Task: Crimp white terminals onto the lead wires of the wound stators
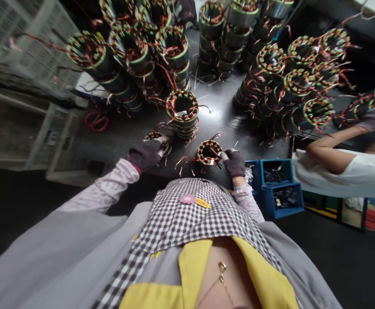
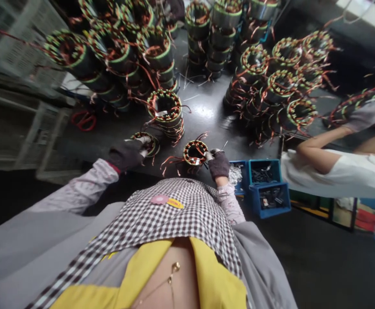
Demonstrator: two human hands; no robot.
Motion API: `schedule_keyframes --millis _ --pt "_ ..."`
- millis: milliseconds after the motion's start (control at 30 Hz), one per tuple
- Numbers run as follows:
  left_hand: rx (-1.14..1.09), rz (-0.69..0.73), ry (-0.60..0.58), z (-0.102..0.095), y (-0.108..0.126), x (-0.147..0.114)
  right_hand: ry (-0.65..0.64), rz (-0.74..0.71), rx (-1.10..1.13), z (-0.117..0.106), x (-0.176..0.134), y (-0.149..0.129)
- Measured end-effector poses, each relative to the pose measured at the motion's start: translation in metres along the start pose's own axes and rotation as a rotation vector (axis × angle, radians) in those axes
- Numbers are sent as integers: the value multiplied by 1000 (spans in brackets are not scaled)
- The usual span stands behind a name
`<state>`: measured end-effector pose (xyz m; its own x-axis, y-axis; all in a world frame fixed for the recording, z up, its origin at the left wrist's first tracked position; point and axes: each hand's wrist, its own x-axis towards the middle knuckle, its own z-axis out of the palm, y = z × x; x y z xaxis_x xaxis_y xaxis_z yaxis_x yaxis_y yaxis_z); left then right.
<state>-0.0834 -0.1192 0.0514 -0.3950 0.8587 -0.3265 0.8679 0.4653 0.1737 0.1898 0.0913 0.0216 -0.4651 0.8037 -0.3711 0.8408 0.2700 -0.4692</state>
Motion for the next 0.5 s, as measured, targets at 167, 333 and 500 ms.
schedule_keyframes --millis 167,333,500 --pt "-169 364 -89 -2 93 6 39 -208 -62 10 -1 -1" --pt "-62 433 -203 28 152 43 -14 -326 8 11 4 4" --pt "-104 363 -110 37 161 51 -172 -111 662 17 29 14"
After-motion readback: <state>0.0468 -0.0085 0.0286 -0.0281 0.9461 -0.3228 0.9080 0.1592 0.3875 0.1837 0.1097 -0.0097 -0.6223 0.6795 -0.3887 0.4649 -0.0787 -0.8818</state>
